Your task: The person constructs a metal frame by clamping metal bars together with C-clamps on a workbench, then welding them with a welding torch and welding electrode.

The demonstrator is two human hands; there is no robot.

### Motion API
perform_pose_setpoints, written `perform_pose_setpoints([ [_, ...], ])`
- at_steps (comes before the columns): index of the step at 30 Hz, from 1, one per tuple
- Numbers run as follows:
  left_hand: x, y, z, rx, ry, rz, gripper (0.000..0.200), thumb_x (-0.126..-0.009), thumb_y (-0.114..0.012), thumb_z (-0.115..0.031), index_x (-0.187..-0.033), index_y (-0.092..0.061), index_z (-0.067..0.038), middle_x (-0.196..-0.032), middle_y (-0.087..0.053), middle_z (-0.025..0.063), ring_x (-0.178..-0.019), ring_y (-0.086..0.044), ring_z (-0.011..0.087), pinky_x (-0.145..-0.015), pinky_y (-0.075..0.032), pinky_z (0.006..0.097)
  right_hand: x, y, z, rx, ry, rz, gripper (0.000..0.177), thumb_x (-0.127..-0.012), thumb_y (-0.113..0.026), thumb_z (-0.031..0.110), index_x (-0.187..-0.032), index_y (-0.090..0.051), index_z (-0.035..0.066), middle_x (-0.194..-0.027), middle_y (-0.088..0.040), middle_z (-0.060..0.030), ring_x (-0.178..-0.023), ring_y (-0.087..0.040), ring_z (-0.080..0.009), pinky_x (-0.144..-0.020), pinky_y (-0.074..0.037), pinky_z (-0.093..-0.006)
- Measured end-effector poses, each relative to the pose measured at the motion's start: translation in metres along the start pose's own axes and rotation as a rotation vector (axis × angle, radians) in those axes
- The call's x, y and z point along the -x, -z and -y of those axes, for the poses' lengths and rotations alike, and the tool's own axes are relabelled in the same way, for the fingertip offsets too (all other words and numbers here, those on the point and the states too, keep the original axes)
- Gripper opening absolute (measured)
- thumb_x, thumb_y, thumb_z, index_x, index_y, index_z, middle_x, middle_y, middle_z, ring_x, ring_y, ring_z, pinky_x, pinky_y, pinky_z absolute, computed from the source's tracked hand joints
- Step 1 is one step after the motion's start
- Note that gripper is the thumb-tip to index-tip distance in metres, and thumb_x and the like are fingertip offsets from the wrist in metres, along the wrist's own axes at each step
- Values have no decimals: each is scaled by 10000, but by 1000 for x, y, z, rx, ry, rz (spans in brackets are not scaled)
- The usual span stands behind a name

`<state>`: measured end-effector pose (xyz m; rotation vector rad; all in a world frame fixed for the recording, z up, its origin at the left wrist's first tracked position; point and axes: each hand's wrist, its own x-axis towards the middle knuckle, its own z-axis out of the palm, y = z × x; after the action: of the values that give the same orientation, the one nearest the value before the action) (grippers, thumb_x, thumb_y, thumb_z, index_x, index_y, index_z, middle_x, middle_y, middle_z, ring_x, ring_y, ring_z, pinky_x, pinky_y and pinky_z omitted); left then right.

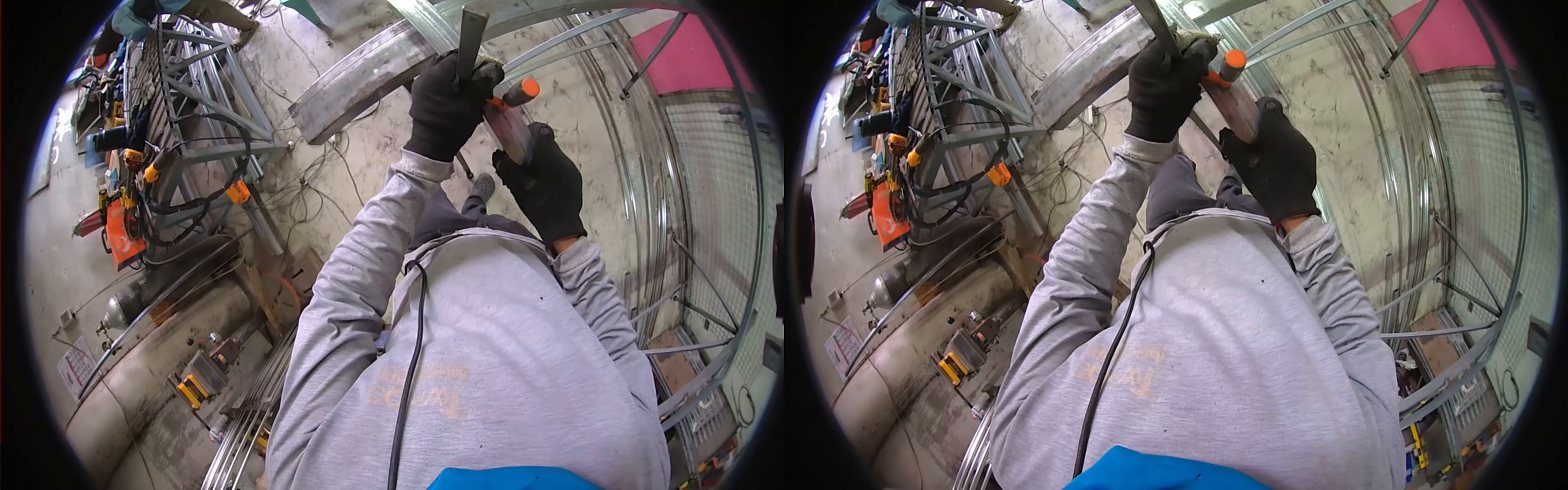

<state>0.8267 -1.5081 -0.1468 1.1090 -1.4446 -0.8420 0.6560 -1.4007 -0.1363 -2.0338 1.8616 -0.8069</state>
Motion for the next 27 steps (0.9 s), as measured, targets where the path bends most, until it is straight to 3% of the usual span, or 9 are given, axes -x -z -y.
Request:
perform_pose_setpoints([
  [4,-6,11,0,-117,-98,91,183,-938,-794,-206,-999,-759,-37,-821,-735,140,-729,-735,275,-679,-565,379,0,2,3,-72,-91,79,562,-893,-815,477,-1144,-629,10,-867,-695,-208,-776,-719,-413,-655,-562,-474],
  [7,-6,30,-7,124,67,221,218,-922,-785,-172,-1102,-757,-53,-1003,-751,160,-899,-744,324,-798,-593,386,-2,1,6,-67,-69,27,545,-893,-816,469,-1126,-622,16,-848,-681,-208,-772,-708,-427,-663,-563,-476],
  [9,-21,51,-11,-272,-280,554,242,-887,-797,-166,-1121,-772,-106,-1145,-744,141,-1088,-713,352,-916,-583,426,-1,3,5,-31,-76,51,543,-891,-817,464,-1126,-621,15,-855,-684,-210,-783,-710,-431,-670,-567,-474],
  [10,-19,57,-6,-261,-182,662,302,-860,-820,-191,-1158,-774,-171,-1225,-734,119,-1226,-663,361,-1028,-538,465,-1,3,5,-2,-82,83,541,-888,-817,458,-1127,-619,15,-863,-687,-211,-795,-711,-436,-677,-570,-472],
  [14,-26,55,-11,-451,-440,628,396,-845,-851,-275,-1223,-755,-200,-1253,-733,122,-1286,-642,355,-1120,-472,468,-3,0,7,-24,-65,49,495,-869,-821,410,-1123,-621,34,-924,-699,-192,-817,-719,-412,-705,-588,-448],
  [17,-27,50,-20,-551,-488,613,388,-851,-844,-277,-1215,-757,-175,-1271,-731,131,-1304,-639,344,-1121,-468,472,-3,1,10,-23,-114,72,491,-858,-831,400,-1126,-625,44,-937,-700,-179,-838,-722,-398,-723,-593,-432],
  [21,-37,55,-34,-452,-302,793,358,-852,-824,-202,-1191,-739,-124,-1148,-739,155,-1106,-712,371,-967,-564,468,-3,2,11,-23,-81,50,498,-848,-843,389,-1126,-623,38,-942,-700,-180,-841,-723,-398,-728,-594,-421],
  [24,-31,52,-28,-420,-321,737,328,-845,-814,-168,-1156,-727,-107,-1034,-727,163,-984,-723,394,-870,-587,480,-2,4,9,-25,-90,100,486,-878,-832,337,-1191,-633,25,-1010,-696,-172,-875,-722,-364,-750,-592,-398],
  [27,-29,51,-26,-450,-290,733,294,-850,-807,-162,-1127,-724,-104,-978,-715,164,-945,-726,398,-843,-580,499,-3,4,-2,43,154,115,500,-922,-797,224,-1333,-611,8,-1193,-692,-176,-996,-725,-327,-852,-592,-374],
])
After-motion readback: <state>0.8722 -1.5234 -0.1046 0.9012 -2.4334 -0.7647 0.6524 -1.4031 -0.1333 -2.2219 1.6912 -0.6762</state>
